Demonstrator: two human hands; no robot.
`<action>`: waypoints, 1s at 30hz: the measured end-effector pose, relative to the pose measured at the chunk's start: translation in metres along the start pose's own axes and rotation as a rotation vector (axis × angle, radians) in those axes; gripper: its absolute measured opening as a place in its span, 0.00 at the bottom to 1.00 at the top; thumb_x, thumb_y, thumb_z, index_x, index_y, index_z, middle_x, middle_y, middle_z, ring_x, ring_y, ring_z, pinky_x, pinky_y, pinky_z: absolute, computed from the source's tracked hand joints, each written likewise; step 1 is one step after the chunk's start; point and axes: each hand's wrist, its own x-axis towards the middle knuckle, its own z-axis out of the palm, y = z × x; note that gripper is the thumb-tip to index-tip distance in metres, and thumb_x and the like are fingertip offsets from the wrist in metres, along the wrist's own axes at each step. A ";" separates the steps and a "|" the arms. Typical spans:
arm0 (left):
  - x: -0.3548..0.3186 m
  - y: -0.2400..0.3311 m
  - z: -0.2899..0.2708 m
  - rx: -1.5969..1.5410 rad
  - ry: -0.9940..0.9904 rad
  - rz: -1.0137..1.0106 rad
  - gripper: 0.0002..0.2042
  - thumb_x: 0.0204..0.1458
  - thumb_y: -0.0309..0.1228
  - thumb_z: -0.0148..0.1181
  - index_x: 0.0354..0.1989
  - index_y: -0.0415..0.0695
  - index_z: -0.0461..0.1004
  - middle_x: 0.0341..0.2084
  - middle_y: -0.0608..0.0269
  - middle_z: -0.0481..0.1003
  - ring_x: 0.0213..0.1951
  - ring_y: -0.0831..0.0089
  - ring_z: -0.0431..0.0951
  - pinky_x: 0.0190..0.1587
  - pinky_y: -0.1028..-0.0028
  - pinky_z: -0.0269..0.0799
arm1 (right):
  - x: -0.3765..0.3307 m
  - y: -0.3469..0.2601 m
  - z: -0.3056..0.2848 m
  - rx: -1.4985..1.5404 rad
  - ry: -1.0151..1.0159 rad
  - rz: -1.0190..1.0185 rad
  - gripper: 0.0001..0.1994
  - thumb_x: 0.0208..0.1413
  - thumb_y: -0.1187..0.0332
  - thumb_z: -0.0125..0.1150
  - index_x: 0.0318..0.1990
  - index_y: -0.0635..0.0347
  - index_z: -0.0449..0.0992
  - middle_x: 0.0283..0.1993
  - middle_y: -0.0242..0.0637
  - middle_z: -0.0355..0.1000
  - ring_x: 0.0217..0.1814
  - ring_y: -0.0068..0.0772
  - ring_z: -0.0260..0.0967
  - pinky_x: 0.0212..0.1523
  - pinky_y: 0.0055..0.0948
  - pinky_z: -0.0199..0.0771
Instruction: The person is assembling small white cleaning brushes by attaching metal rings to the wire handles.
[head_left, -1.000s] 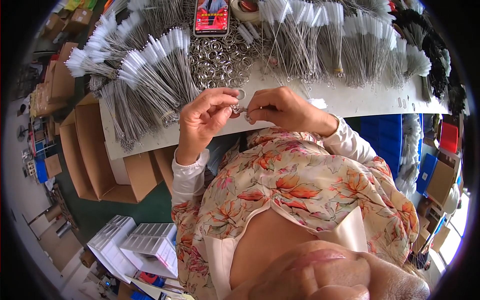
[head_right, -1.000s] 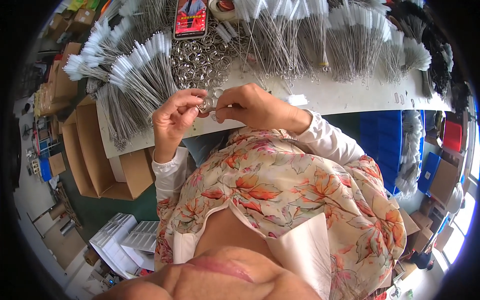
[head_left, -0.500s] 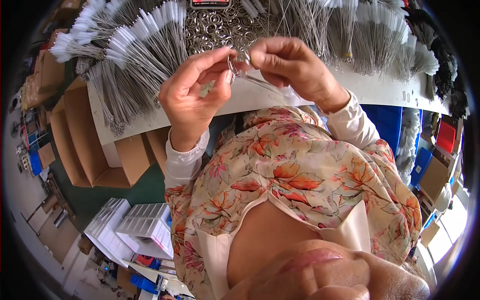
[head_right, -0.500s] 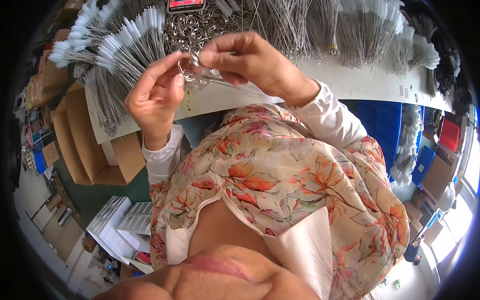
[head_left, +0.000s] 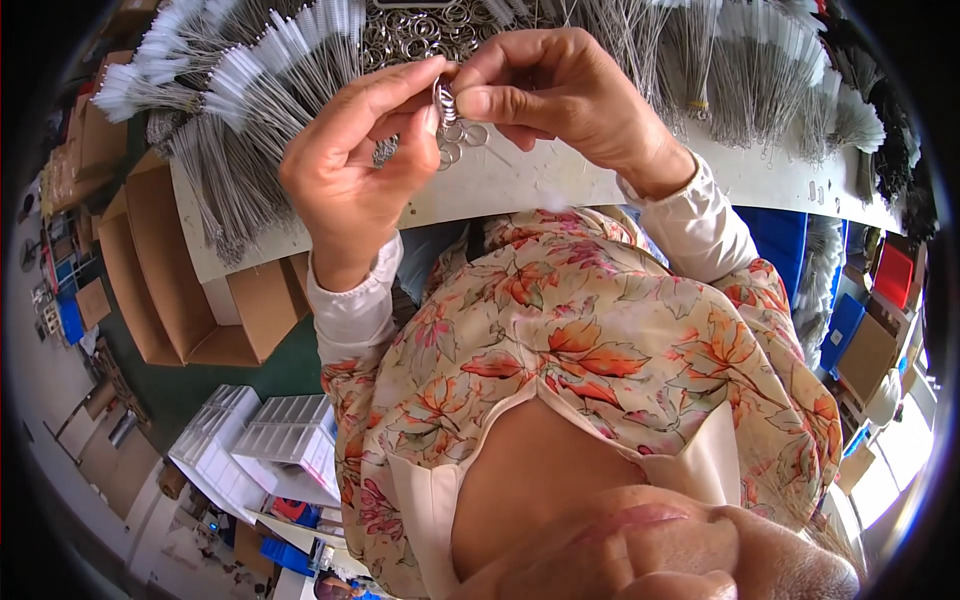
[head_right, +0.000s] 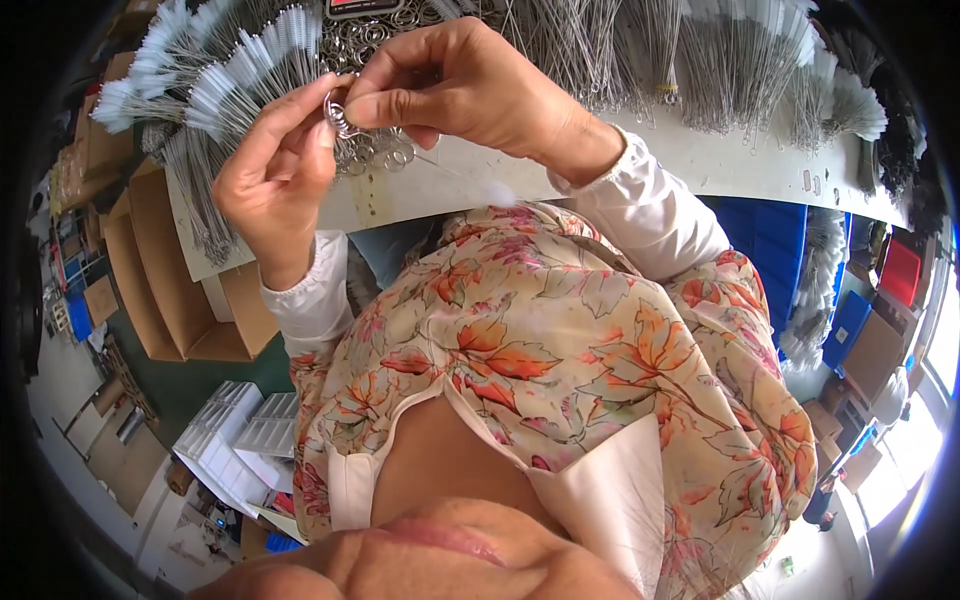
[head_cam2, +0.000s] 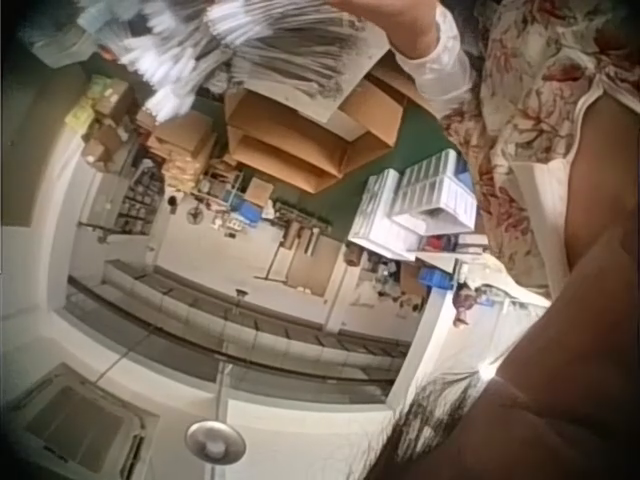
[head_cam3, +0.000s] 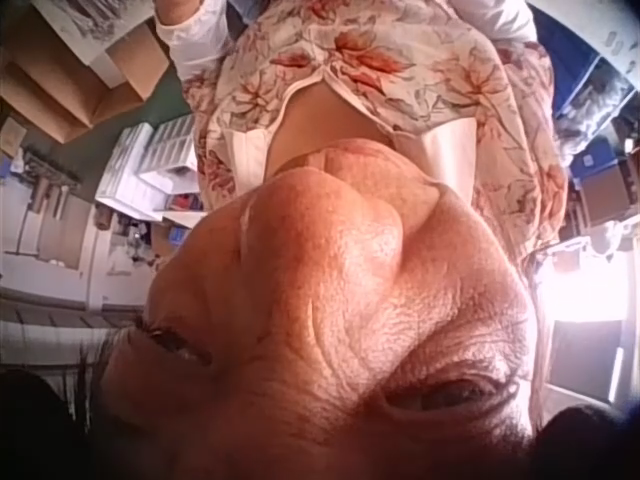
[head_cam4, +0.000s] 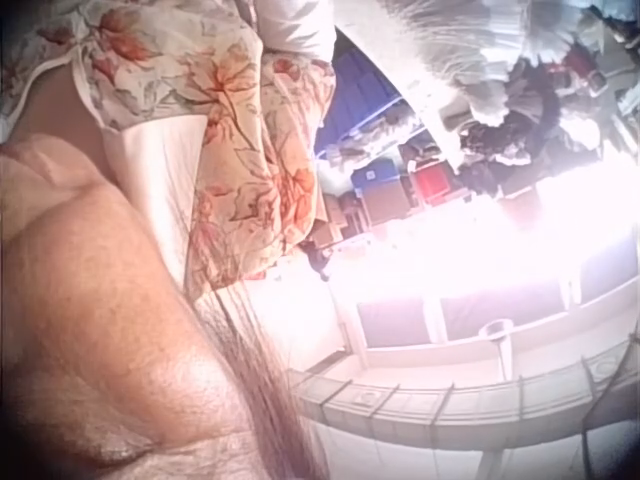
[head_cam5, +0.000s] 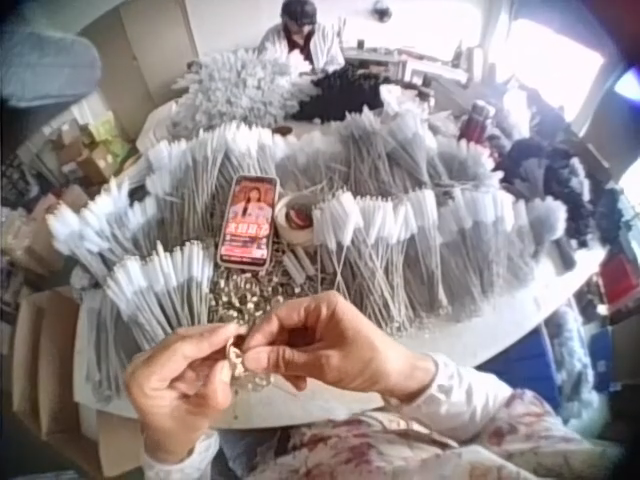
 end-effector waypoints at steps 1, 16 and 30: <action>0.002 0.001 -0.002 -0.004 -0.037 0.003 0.14 0.43 0.11 0.55 0.41 0.32 0.75 0.37 0.52 0.76 0.37 0.74 0.77 0.36 0.79 0.77 | 0.000 0.000 -0.001 0.000 0.000 0.004 0.08 0.53 0.66 0.60 0.34 0.62 0.76 0.22 0.25 0.66 0.19 0.13 0.57 0.19 0.15 0.55; 0.002 -0.008 -0.009 -0.608 -0.001 -0.534 0.06 0.55 0.26 0.53 0.36 0.36 0.71 0.23 0.69 0.69 0.21 0.86 0.65 0.21 0.86 0.59 | -0.003 0.007 0.000 0.045 -0.044 0.016 0.07 0.56 0.68 0.57 0.37 0.62 0.73 0.20 0.23 0.64 0.19 0.11 0.57 0.15 0.12 0.50; 0.005 0.019 -0.014 -0.589 -0.051 -0.717 0.07 0.57 0.29 0.52 0.36 0.38 0.72 0.19 0.69 0.70 0.20 0.88 0.64 0.21 0.86 0.60 | -0.002 0.008 -0.005 0.072 -0.104 -0.030 0.05 0.56 0.73 0.56 0.38 0.65 0.72 0.24 0.26 0.66 0.21 0.13 0.58 0.21 0.15 0.58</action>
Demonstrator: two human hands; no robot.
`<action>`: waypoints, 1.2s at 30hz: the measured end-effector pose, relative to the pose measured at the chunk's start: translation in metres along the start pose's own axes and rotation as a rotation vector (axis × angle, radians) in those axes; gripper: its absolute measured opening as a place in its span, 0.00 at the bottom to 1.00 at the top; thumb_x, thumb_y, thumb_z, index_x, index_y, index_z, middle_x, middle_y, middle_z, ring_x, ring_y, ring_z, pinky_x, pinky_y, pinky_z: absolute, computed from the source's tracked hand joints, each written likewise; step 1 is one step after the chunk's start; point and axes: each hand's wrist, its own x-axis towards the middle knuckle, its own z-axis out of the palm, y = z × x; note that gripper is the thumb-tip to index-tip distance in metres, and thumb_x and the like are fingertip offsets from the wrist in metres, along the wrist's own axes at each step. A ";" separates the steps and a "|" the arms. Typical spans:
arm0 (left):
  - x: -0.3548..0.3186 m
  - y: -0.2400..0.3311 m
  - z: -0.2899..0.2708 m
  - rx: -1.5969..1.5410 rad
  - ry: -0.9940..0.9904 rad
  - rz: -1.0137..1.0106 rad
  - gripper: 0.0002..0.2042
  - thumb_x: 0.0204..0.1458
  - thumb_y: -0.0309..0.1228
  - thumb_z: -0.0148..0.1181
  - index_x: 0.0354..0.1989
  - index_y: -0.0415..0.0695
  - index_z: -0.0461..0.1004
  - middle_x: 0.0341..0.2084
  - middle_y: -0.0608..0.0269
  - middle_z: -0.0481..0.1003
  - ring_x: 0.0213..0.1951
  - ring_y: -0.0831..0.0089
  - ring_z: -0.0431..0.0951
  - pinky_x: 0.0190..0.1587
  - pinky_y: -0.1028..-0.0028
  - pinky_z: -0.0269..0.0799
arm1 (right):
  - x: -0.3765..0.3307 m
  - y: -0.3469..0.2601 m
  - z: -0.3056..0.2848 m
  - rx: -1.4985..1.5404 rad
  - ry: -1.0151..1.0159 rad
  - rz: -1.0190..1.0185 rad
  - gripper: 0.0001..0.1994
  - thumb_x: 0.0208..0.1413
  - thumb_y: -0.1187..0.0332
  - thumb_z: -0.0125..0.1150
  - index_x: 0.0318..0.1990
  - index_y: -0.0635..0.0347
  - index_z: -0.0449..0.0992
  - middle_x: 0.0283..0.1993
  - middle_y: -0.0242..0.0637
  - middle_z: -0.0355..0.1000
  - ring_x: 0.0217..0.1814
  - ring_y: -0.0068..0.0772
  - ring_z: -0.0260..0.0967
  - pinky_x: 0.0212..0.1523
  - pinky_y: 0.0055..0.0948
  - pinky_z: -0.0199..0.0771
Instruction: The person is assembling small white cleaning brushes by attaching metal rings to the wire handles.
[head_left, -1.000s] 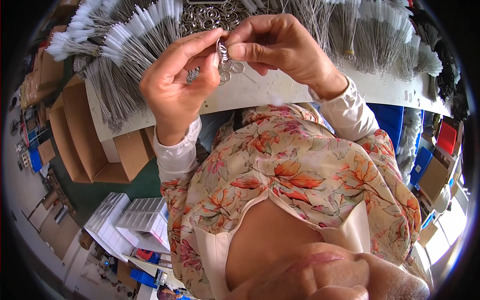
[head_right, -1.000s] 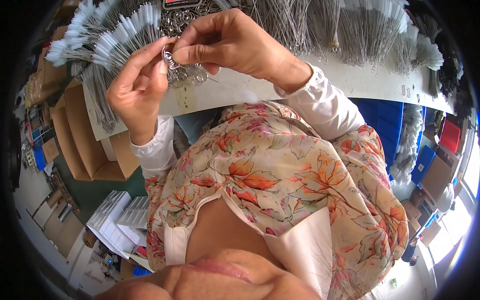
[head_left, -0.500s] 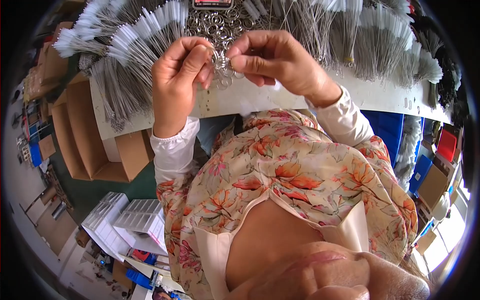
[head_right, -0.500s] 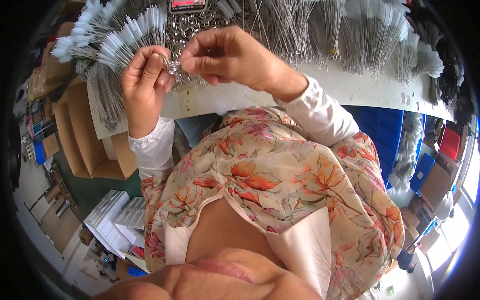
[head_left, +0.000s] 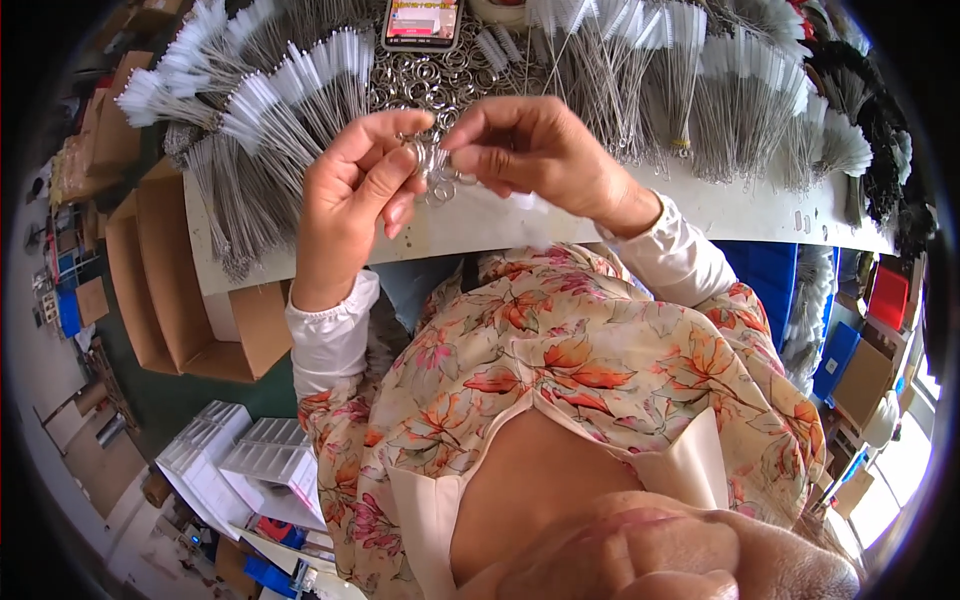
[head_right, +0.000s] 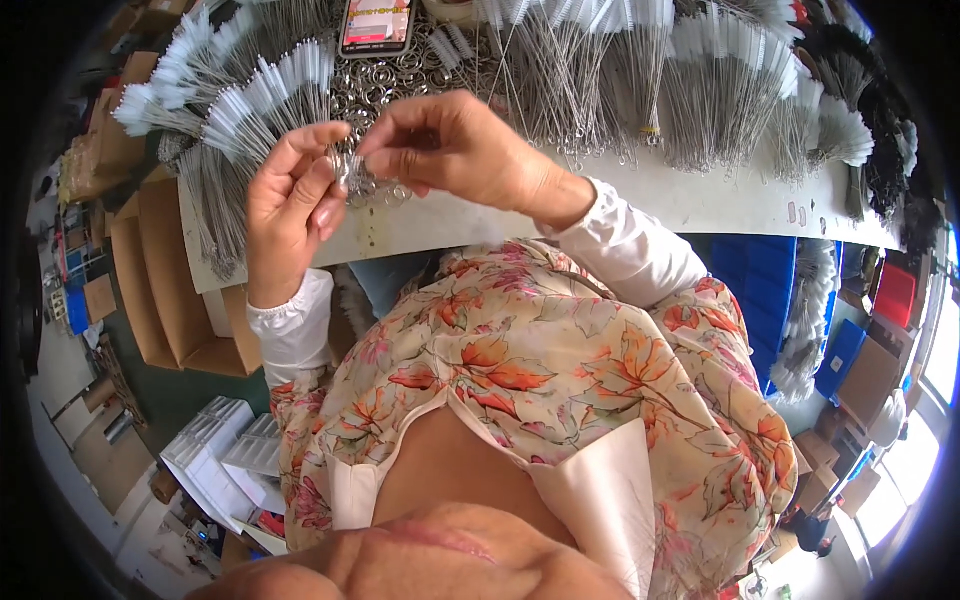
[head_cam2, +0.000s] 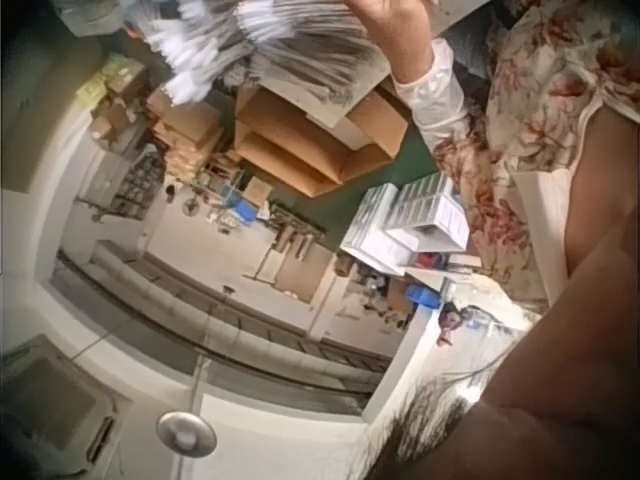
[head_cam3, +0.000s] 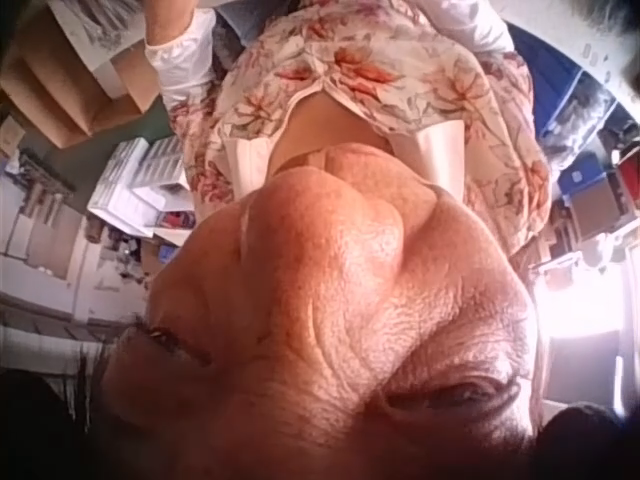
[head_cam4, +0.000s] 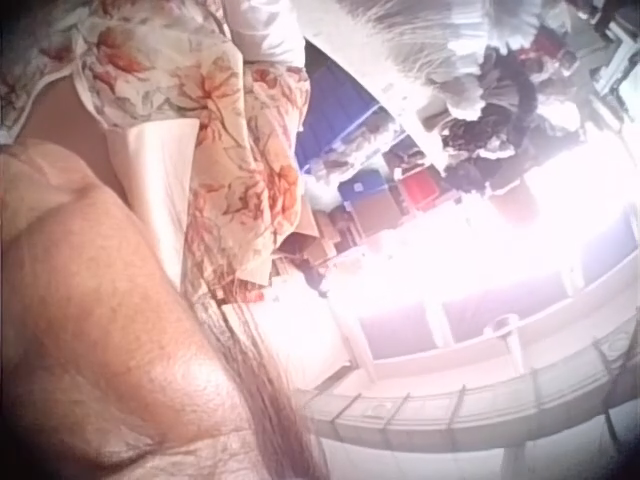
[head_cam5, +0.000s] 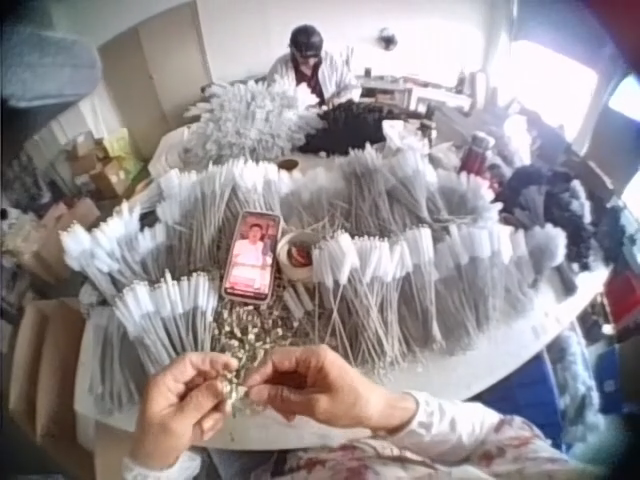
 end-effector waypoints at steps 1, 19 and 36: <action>-0.001 0.003 0.004 0.301 0.017 0.098 0.07 0.57 0.29 0.52 0.37 0.37 0.73 0.21 0.69 0.71 0.21 0.87 0.65 0.21 0.86 0.60 | 0.001 -0.001 -0.003 0.043 0.035 -0.001 0.06 0.54 0.71 0.58 0.36 0.66 0.74 0.24 0.28 0.68 0.24 0.14 0.62 0.24 0.15 0.63; 0.008 -0.018 -0.017 -0.416 0.118 0.412 0.09 0.57 0.29 0.48 0.35 0.36 0.73 0.34 0.56 0.75 0.29 0.71 0.73 0.45 0.64 0.71 | 0.068 0.002 -0.038 -1.376 0.231 -0.819 0.08 0.44 0.70 0.64 0.35 0.52 0.78 0.35 0.29 0.72 0.39 0.32 0.68 0.43 0.33 0.65; -0.009 -0.015 0.020 0.053 0.193 0.650 0.11 0.60 0.31 0.39 0.34 0.36 0.65 0.36 0.50 0.68 0.23 0.75 0.71 0.31 0.71 0.74 | 0.051 -0.041 -0.006 -0.838 0.050 -0.696 0.07 0.42 0.65 0.67 0.31 0.50 0.80 0.33 0.28 0.75 0.40 0.28 0.68 0.44 0.31 0.63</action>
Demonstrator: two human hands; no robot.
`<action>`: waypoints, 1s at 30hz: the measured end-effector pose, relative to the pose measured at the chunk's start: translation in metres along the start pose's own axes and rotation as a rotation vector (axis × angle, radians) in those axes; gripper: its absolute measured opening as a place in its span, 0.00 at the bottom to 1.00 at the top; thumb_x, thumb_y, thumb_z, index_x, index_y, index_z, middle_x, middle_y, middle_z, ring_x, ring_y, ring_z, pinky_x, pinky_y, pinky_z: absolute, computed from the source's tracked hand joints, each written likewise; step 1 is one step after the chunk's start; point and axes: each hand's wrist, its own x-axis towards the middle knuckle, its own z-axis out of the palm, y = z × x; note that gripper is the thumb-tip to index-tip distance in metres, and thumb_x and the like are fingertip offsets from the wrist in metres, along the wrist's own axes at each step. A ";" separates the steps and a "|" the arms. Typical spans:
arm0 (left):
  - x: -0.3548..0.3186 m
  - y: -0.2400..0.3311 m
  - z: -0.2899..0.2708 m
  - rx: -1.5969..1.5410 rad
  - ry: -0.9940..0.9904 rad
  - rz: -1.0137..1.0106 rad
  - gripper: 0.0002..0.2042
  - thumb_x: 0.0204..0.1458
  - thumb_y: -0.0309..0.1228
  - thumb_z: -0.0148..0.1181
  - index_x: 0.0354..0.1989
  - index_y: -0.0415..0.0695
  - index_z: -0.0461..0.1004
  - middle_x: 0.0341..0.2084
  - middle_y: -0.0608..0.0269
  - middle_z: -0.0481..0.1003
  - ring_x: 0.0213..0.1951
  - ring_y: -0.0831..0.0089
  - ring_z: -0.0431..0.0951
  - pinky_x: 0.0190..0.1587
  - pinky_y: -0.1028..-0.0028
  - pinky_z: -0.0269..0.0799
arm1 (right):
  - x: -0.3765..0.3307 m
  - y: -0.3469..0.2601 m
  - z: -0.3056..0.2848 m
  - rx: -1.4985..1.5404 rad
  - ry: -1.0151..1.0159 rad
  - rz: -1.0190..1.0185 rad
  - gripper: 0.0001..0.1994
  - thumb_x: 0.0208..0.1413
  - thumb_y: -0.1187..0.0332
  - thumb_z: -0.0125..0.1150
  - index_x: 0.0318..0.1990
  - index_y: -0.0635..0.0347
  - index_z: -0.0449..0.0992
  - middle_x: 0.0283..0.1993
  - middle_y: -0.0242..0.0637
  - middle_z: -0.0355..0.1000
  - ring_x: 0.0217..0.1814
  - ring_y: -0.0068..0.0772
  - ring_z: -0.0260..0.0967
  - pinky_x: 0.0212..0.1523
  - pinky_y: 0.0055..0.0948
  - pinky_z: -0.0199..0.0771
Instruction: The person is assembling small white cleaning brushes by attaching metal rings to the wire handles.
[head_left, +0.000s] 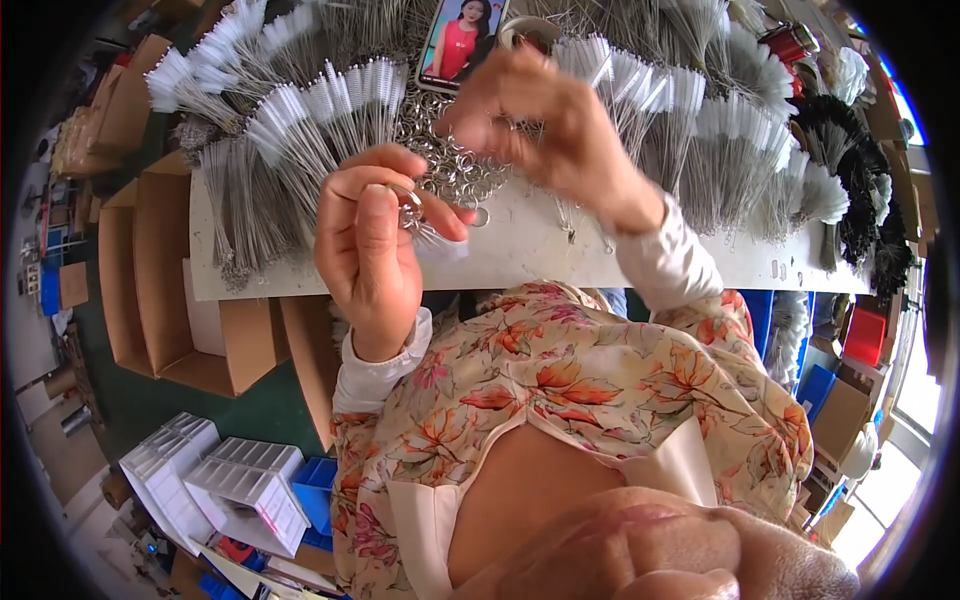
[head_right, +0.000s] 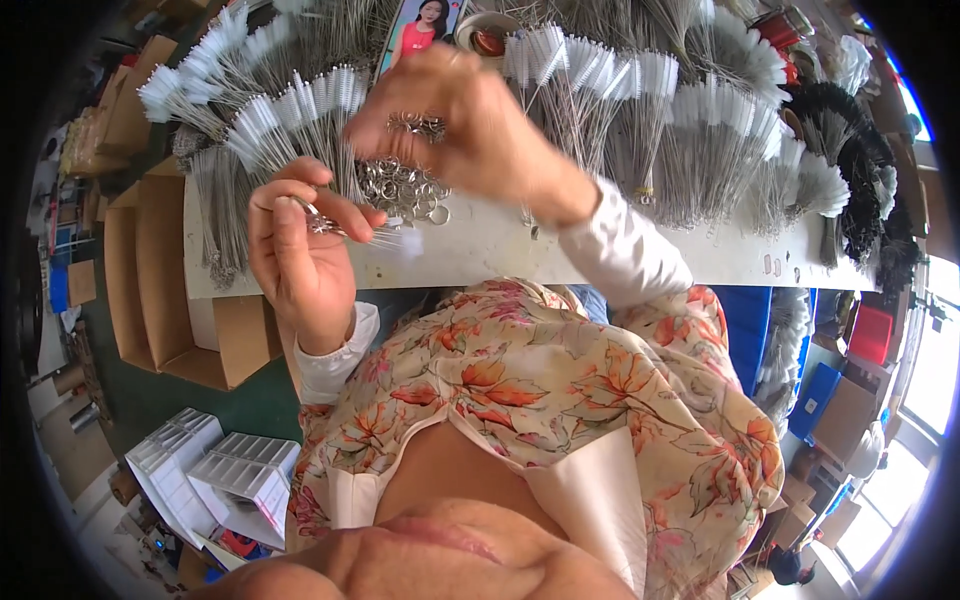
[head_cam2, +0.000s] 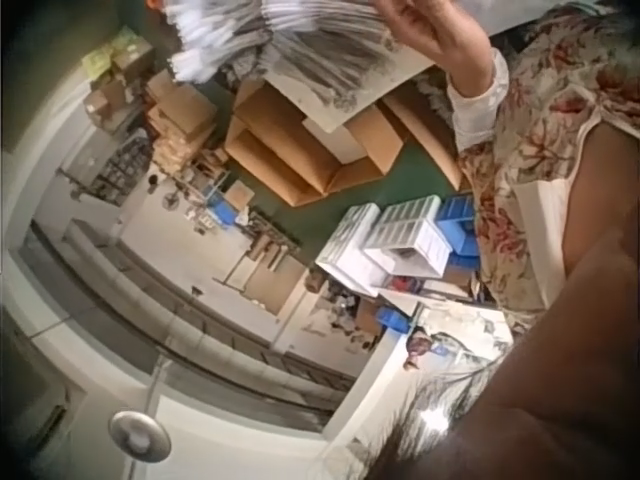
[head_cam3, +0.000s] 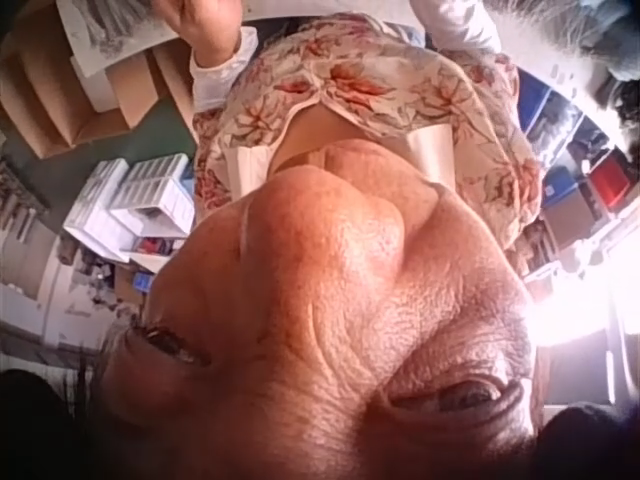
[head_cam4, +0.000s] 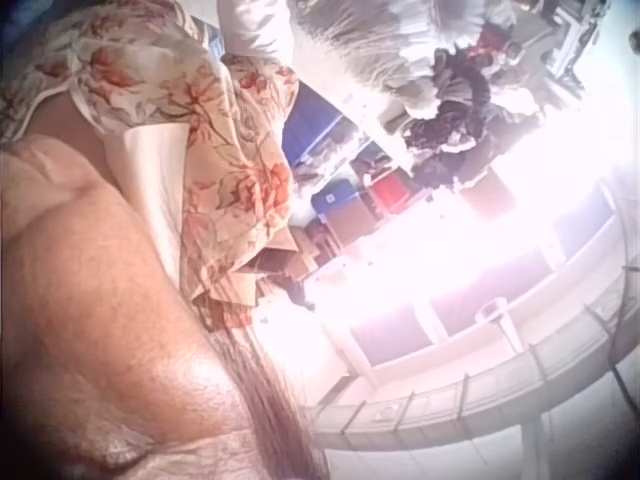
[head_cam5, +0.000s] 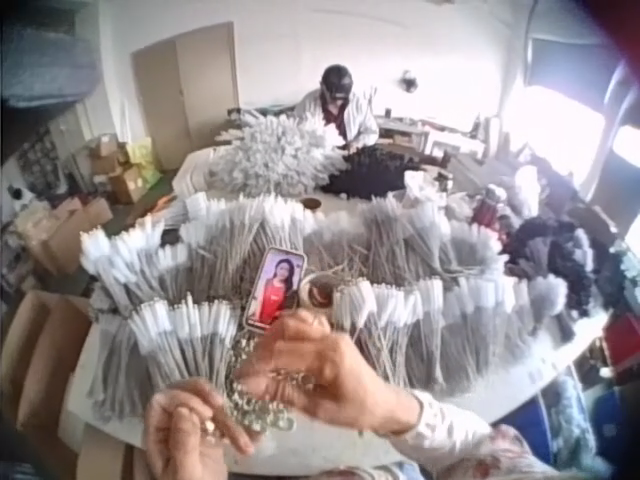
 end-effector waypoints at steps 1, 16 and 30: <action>0.002 -0.006 0.001 0.146 0.051 0.154 0.11 0.60 0.31 0.39 0.34 0.36 0.65 0.37 0.50 0.68 0.27 0.75 0.71 0.33 0.73 0.73 | -0.007 -0.020 0.001 0.032 -0.012 -0.001 0.07 0.41 0.64 0.68 0.30 0.49 0.80 0.31 0.26 0.74 0.38 0.27 0.66 0.45 0.30 0.59; -0.013 0.011 0.004 0.916 -0.378 0.399 0.14 0.45 0.25 0.62 0.43 0.39 0.73 0.29 0.57 0.74 0.27 0.66 0.75 0.28 0.73 0.70 | -0.055 -0.010 0.002 1.187 -0.173 0.624 0.09 0.54 0.70 0.51 0.32 0.67 0.75 0.31 0.36 0.73 0.33 0.22 0.67 0.39 0.21 0.66; -0.301 -0.057 -0.290 0.190 1.209 -0.595 0.11 0.56 0.35 0.48 0.31 0.43 0.74 0.26 0.68 0.74 0.24 0.79 0.70 0.24 0.79 0.64 | -0.132 0.052 0.130 -0.265 -0.296 -0.007 0.09 0.42 0.72 0.63 0.34 0.50 0.78 0.28 0.30 0.71 0.24 0.32 0.70 0.25 0.28 0.71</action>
